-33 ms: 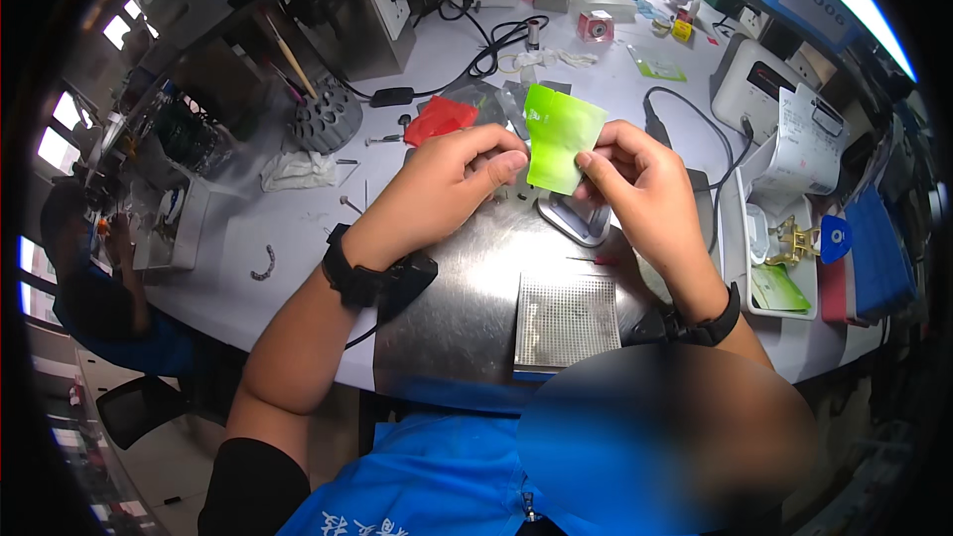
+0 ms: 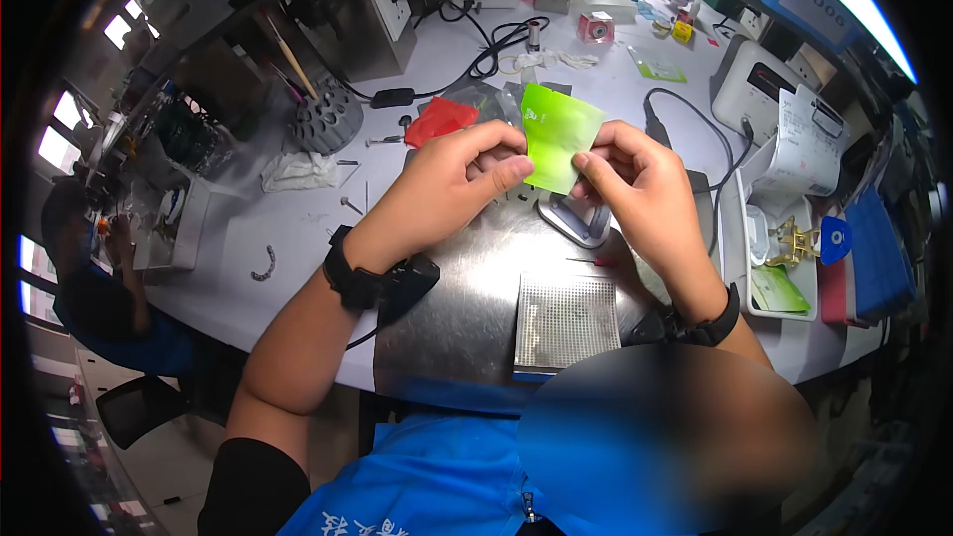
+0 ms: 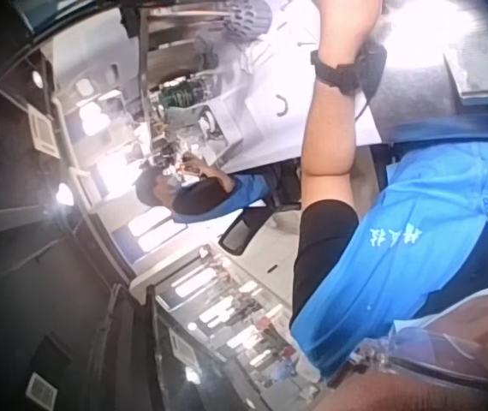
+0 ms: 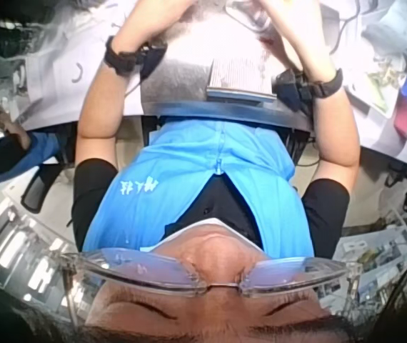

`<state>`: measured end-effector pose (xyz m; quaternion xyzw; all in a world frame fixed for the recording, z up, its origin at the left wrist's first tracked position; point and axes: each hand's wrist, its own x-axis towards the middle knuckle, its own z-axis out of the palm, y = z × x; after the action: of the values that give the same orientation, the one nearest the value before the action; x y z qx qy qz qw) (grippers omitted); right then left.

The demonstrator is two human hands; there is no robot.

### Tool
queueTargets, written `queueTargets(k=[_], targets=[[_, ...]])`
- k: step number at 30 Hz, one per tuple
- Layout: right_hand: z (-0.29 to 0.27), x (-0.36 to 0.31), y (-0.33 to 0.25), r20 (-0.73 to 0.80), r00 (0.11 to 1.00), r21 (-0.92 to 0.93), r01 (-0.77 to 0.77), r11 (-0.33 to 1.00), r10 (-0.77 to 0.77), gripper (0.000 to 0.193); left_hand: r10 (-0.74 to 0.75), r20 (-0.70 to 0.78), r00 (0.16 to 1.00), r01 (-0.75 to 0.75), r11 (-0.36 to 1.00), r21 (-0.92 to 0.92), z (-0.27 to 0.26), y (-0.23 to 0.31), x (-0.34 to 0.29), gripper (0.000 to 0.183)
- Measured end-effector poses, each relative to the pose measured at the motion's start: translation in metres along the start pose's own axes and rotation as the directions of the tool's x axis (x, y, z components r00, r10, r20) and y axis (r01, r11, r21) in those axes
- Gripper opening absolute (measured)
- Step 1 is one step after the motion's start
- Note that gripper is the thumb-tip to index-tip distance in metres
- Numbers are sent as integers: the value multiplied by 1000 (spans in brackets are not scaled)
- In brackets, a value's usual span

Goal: Assembling components of dental models, including attaching parts and organizing items from packets on a laboratory workbench.

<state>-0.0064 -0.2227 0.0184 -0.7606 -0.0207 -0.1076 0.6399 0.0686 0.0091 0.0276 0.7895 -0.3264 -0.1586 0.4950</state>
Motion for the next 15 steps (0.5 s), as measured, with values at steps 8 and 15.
queueTargets(k=[8,15], targets=[[3,-3,-13,50,993,27,103,994,-105,18,47,-333,942,-77,994,-78,-29,-14,12,18],[-17,-5,-18,47,935,-271,350,897,-351,11,63,-413,908,88,938,335,-54,-47,16,30]])
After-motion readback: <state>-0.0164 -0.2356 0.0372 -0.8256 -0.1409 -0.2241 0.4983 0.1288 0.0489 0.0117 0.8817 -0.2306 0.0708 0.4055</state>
